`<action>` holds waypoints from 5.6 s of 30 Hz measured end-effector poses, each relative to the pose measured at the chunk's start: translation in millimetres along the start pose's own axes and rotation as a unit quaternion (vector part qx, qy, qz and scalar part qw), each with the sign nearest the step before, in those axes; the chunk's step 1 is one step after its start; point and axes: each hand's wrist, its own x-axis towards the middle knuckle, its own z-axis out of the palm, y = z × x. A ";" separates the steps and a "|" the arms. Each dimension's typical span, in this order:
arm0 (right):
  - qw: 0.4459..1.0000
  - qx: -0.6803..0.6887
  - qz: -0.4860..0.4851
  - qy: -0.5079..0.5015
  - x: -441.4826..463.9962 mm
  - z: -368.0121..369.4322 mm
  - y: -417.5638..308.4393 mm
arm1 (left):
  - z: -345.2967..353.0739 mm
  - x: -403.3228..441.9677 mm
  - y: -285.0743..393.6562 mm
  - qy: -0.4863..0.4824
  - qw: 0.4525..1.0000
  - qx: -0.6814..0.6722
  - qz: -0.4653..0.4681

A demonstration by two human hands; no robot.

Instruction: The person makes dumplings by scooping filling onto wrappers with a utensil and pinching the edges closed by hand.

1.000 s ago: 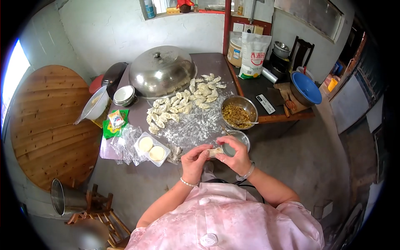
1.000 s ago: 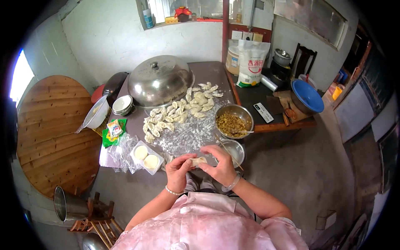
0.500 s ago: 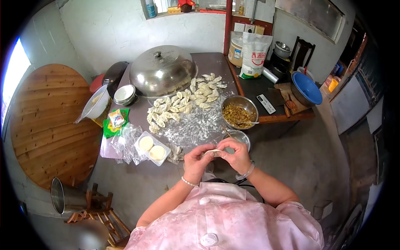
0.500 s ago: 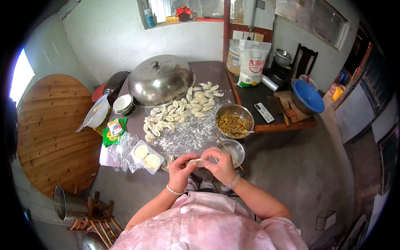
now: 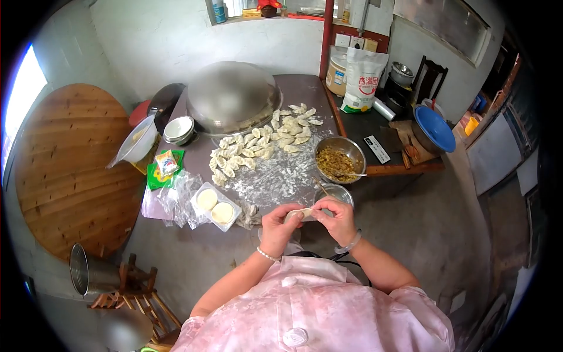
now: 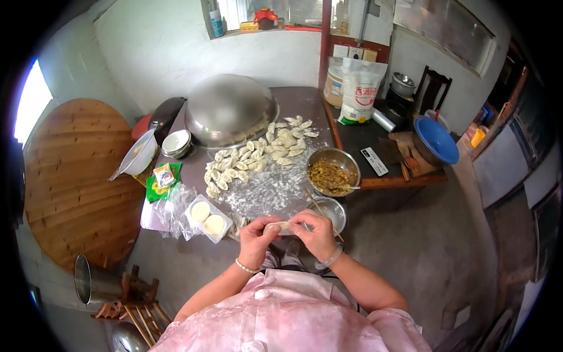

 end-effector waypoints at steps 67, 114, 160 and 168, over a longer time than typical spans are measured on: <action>0.974 -0.166 -0.156 0.017 -5.4 7.5 -14.1 | 8.0 -6.1 7.9 0.005 0.964 0.235 0.127; 0.996 0.056 0.050 0.046 -11.8 10.2 14.6 | 3.3 -6.2 5.7 -0.045 0.991 0.114 0.053; 0.997 -0.063 -0.009 -0.043 -4.7 11.5 6.6 | -5.7 0.0 -11.4 0.028 0.974 0.212 0.072; 0.998 -0.044 0.040 -0.019 -6.9 18.9 3.6 | -2.4 -5.8 7.2 -0.004 0.929 0.308 0.205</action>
